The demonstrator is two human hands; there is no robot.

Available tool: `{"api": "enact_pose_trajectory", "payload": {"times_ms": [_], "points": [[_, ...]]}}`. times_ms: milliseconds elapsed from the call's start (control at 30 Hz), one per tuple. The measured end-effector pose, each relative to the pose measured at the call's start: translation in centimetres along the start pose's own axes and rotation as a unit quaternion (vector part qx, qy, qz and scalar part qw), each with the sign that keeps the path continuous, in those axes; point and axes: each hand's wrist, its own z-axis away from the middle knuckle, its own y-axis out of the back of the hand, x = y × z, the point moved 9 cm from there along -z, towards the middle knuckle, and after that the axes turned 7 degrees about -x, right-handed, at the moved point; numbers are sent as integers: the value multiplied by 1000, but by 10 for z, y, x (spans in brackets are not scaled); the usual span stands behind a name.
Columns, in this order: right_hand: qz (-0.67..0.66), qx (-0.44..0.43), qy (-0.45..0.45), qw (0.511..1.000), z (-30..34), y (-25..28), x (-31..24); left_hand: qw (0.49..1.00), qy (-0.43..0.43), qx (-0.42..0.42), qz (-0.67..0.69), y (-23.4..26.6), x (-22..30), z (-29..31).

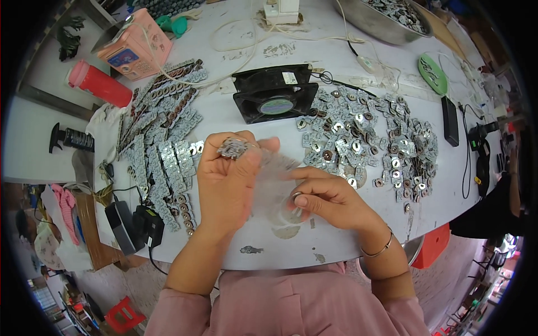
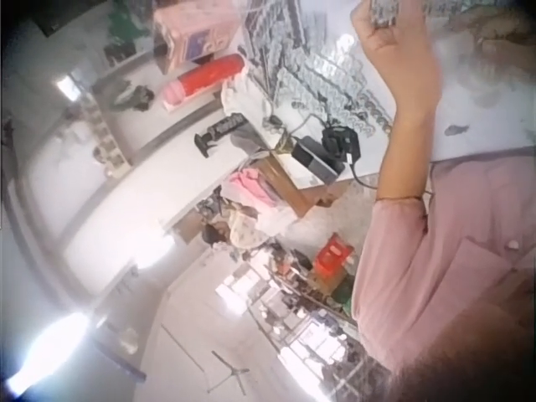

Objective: The person assembles electronic components onto circular metal plates by hand.

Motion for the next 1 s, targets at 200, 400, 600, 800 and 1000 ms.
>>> {"api": "enact_pose_trajectory", "payload": {"times_ms": [200,400,600,800,1000], "points": [[16,55,57,997,4,31,-5,998,50,-8,-35,15,-24,7],[215,67,109,968,6,16,-25,935,154,-182,-263,-4,-44,13],[21,193,24,981,17,54,-8,946,244,-116,-178,-7,-46,10],[179,102,23,978,14,38,-25,937,213,-157,-228,-8,-37,4],[105,49,-42,992,12,34,-9,917,234,-164,-279,-3,-35,5]]}}
